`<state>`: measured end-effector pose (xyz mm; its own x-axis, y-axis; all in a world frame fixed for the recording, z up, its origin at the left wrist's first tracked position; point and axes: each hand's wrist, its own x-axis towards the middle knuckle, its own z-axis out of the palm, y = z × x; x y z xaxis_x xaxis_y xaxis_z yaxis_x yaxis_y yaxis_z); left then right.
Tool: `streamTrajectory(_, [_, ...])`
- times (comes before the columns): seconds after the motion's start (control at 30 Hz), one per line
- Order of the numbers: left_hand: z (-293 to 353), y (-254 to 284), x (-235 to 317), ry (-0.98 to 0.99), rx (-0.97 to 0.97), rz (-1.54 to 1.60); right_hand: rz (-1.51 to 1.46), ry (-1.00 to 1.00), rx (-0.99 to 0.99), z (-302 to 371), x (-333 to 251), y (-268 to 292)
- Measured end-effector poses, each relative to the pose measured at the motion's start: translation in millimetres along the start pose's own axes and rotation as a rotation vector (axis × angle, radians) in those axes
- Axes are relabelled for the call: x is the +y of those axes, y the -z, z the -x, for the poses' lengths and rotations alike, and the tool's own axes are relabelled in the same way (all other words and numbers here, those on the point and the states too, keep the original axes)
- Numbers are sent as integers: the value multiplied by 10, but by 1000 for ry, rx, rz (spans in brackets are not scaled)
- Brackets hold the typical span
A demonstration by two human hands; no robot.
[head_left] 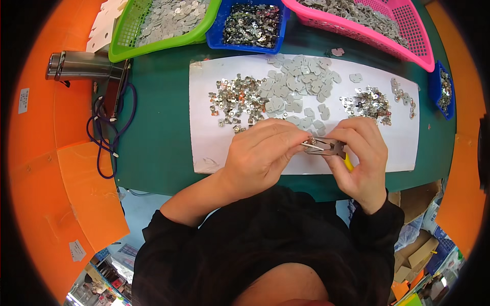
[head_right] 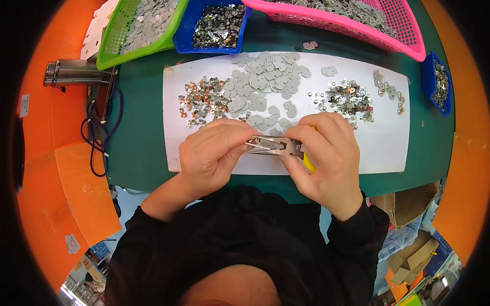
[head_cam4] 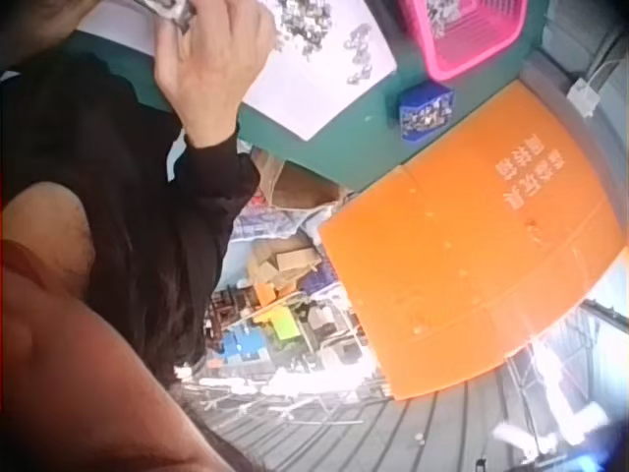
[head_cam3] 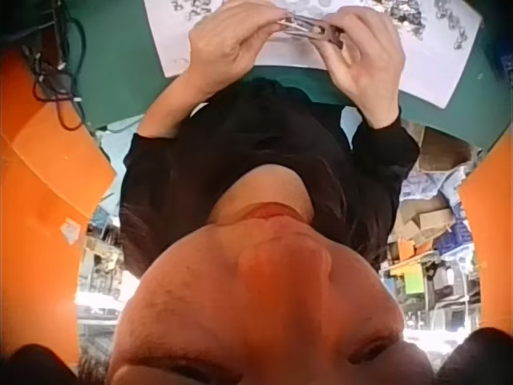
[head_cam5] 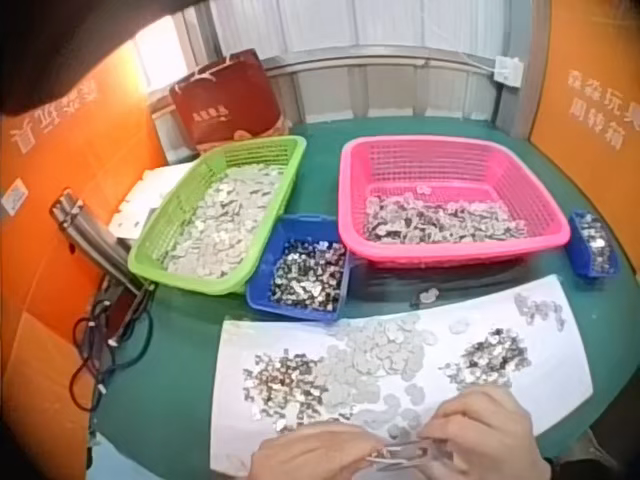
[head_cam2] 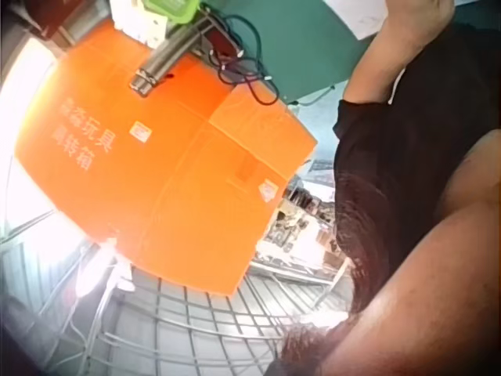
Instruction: Assembling small metal parts using pliers at a workbench in a factory setting.
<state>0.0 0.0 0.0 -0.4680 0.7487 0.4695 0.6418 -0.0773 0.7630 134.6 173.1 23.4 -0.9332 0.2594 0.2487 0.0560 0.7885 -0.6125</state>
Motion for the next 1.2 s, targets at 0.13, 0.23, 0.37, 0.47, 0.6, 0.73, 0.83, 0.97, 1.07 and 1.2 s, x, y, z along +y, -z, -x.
streamTrajectory(0.13, [12,-14,-11,-2,15,12,-10,14,29,7,-1,-51])
streamTrajectory(0.23, [19,1,-36,7,7,31,-42,-5,18,12,-5,-78])
streamTrajectory(0.37, [49,15,-36,96,-30,109,-104,-43,-2,31,-43,-99])
streamTrajectory(0.47, [50,23,65,271,-45,253,-213,-186,-11,66,-111,-150])
streamTrajectory(0.6, [97,-9,75,408,-5,478,-151,-209,-60,45,-141,-164])
streamTrajectory(0.73, [56,117,71,426,-60,426,-128,-86,35,-7,-24,-15])
streamTrajectory(0.83, [17,161,97,473,-106,390,-66,-70,116,-45,-64,102])
streamTrajectory(0.97, [16,159,157,440,-175,263,257,110,43,-113,-137,158])
streamTrajectory(1.07, [29,152,157,438,-142,290,377,176,10,-110,-138,163])
streamTrajectory(1.2, [68,109,165,474,-126,319,444,202,-18,-89,-123,170])
